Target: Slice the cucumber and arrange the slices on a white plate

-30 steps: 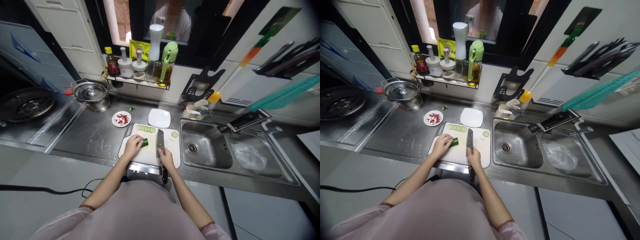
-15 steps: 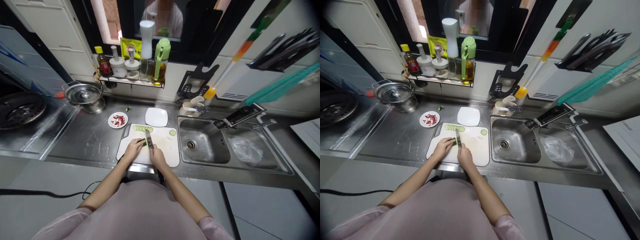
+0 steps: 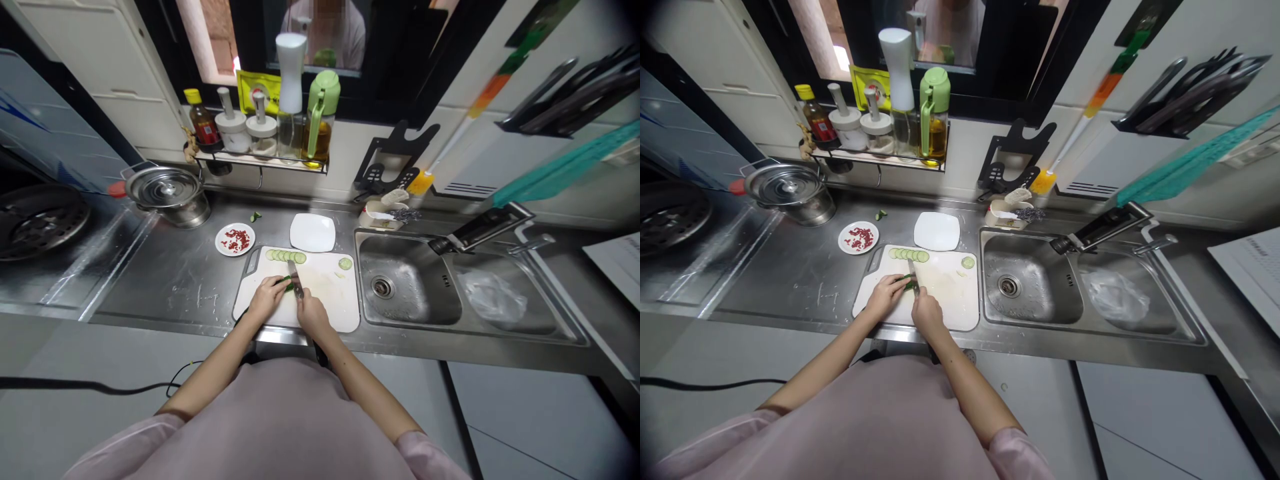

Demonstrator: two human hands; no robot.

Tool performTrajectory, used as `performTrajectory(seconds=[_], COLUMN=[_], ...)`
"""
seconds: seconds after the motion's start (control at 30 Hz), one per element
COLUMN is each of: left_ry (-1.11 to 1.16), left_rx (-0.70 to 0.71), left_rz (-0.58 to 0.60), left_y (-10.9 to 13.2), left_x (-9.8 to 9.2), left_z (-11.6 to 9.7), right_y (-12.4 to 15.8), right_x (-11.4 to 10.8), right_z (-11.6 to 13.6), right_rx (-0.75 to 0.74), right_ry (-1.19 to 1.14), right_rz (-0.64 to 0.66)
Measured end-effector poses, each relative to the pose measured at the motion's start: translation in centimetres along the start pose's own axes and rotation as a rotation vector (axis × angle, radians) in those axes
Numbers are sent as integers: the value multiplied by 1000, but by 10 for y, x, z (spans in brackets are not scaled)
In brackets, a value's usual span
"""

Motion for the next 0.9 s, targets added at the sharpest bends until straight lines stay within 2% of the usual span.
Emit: performTrajectory(seconds=[0.53, 0.9], left_ry=[13, 38], left_rx=[-10, -26], left_rz=[1, 9], left_y=[0, -1], left_x=[2, 2], left_z=[3, 5], right_y=[5, 14], right_x=[-3, -3], right_z=[6, -2], right_rx=[17, -7], right_ry=[79, 115], right_rz=[84, 126])
Point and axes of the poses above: each hand's wrist, its own y-axis away from the middle knuckle, its own x-axis out of the palm, z = x × y, the point moved 3 cm from there along -y, towards the middle knuckle, and after that the axes turned 3 degrees about y, right-handed, at the moved point
